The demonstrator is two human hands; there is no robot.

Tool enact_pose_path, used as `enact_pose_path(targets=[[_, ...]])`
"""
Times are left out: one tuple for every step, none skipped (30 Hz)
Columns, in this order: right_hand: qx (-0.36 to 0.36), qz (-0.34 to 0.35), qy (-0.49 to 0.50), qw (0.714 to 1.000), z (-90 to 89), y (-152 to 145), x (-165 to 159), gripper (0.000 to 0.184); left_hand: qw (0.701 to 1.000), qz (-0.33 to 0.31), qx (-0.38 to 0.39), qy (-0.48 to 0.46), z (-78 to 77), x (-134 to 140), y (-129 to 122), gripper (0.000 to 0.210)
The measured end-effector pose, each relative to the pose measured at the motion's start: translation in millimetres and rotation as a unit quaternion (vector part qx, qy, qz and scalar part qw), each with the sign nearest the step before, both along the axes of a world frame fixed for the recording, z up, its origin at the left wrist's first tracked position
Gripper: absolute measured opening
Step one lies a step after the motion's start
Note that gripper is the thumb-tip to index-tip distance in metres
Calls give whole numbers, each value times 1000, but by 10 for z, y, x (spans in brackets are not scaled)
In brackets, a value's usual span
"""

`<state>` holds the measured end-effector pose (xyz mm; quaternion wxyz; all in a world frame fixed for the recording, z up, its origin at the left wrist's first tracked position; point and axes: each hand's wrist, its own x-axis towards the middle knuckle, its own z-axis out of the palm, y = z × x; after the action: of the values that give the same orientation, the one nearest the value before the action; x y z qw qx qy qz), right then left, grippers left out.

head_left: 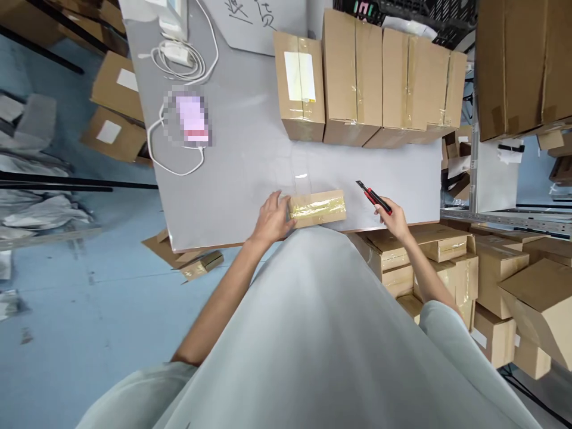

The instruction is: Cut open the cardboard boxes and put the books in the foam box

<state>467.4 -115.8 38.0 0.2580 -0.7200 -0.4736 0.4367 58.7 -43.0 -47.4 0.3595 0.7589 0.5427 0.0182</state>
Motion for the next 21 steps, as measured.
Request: enact_pose_path(targets=[[7,-48,26,998,-90,-70,-66,64,999,-30,17,15,39,148,21,91],[14,-92,46,995,-165,-132,-136,65,997,-63,31,20,75,327,33,95],[19,-131,61,989,-225,-187,-205,65,994,-98,43,14,105,531,38,99],[23,-168,71,983,-272,-236,-270,64,991,-126,46,3,128,750,37,103],[25,-201,77,976,-307,-280,-328,65,989,-144,45,-8,143,971,35,109],[25,-227,80,970,-332,-322,-380,65,987,-155,42,-11,149,1181,33,117],[22,-248,81,965,-349,-360,-424,65,986,-164,35,-8,150,1368,37,123],[19,-265,80,961,-357,-395,-462,65,986,-166,33,-3,148,1522,46,126],[17,-279,81,957,-357,-428,-495,65,985,-167,36,2,149,1636,62,126],[17,-292,84,953,-349,-457,-525,65,986,-164,43,5,157,1705,83,124],[21,-304,89,948,-333,-483,-554,63,986,-158,54,3,177,1730,109,121],[26,-315,97,944,-310,-504,-583,61,987,-150,64,-5,211,1714,137,119],[33,-324,105,939,-279,-520,-614,59,987,-140,73,-19,259,1662,166,119],[38,-330,113,936,-243,-529,-647,56,988,-129,80,-37,319,1581,192,120],[42,-332,121,934,-203,-530,-684,54,988,-117,85,-57,383,1479,216,122],[47,-332,127,934,-161,-524,-723,53,987,-104,91,-76,447,1365,234,126],[51,-328,132,934,-119,-510,-766,52,987,-91,97,-90,501,1245,246,129],[56,-322,134,936,-80,-489,-813,51,987,-76,104,-98,538,1125,250,131],[62,-314,133,938,-46,-462,-862,51,987,-60,109,-102,553,1010,246,132],[69,-304,130,941,-18,-431,-914,51,987,-45,111,-104,544,903,233,132],[74,-292,125,945,3,-400,-968,52,988,-29,110,-106,510,806,211,131]])
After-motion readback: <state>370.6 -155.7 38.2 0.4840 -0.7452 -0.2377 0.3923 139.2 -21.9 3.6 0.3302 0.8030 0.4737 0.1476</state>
